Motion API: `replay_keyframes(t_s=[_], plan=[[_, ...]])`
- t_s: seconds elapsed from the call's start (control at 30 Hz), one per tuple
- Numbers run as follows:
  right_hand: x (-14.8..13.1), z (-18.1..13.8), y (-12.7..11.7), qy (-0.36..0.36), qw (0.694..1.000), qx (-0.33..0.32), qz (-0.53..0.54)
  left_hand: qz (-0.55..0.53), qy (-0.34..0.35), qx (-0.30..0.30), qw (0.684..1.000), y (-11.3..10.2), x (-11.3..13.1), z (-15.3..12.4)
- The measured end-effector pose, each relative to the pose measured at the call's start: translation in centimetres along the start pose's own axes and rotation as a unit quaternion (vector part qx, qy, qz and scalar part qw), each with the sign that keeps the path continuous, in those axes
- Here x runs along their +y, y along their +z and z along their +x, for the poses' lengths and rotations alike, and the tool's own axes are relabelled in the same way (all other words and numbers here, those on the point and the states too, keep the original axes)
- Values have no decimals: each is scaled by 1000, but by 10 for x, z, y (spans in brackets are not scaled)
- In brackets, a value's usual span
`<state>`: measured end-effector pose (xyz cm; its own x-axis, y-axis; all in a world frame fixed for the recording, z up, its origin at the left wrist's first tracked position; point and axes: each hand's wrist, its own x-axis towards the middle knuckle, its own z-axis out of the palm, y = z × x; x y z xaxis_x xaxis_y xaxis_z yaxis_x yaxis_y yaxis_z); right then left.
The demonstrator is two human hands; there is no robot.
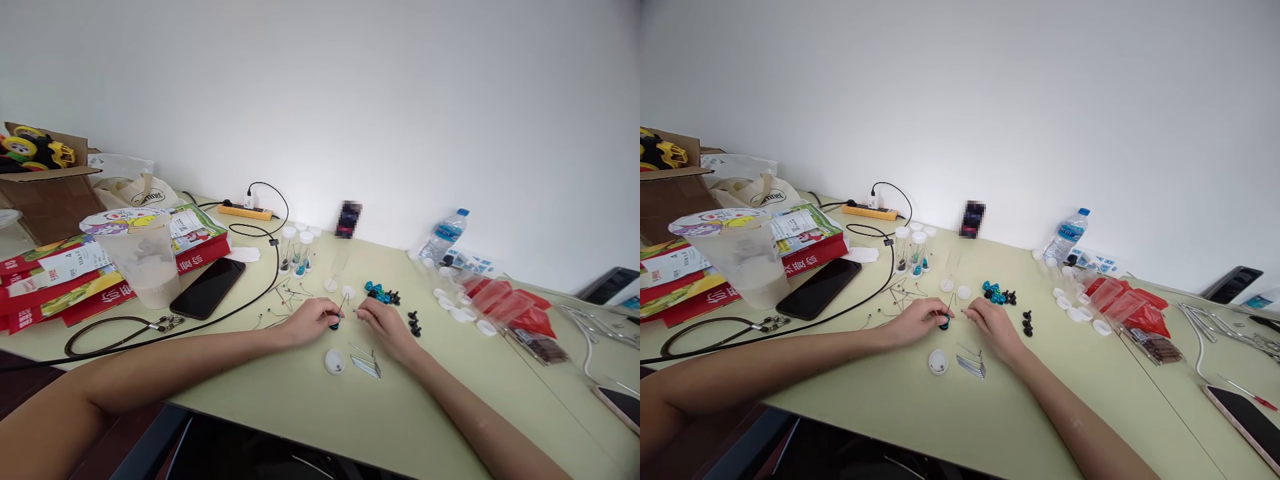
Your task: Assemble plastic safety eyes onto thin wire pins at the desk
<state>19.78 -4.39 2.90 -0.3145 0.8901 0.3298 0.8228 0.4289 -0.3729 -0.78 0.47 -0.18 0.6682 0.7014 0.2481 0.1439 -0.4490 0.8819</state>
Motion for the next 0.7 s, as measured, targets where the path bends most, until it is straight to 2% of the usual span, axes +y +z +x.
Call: replay_keyframes(t_s=[0.07, 0.13, 0.23, 0.37, 0.53, 0.6, 0.7], plan=[[0, 3, -7, 14, 999, 30, 34, 32, 15, -15, 999, -1, -1, 0], [-4, 6, -15, 0, 997, 31, 76, 53, 26, -33, 998, -2, 0, 1], [-12, 10, -27, -36, 991, -2, 130, 80, 53, -63, 993, -3, 1, 4], [-21, 15, -35, -74, 985, -50, 149, 97, 94, -88, 987, -3, 4, 5], [-31, 33, -46, -99, 980, -97, 139, -25, 108, -111, 988, -5, 9, 7], [-38, 43, -57, -108, 984, -66, 127, -84, 117, -61, 988, -7, 10, 10], [-46, 59, -76, -90, 989, 70, 98, -131, 116, 134, 975, -11, 9, 18]])
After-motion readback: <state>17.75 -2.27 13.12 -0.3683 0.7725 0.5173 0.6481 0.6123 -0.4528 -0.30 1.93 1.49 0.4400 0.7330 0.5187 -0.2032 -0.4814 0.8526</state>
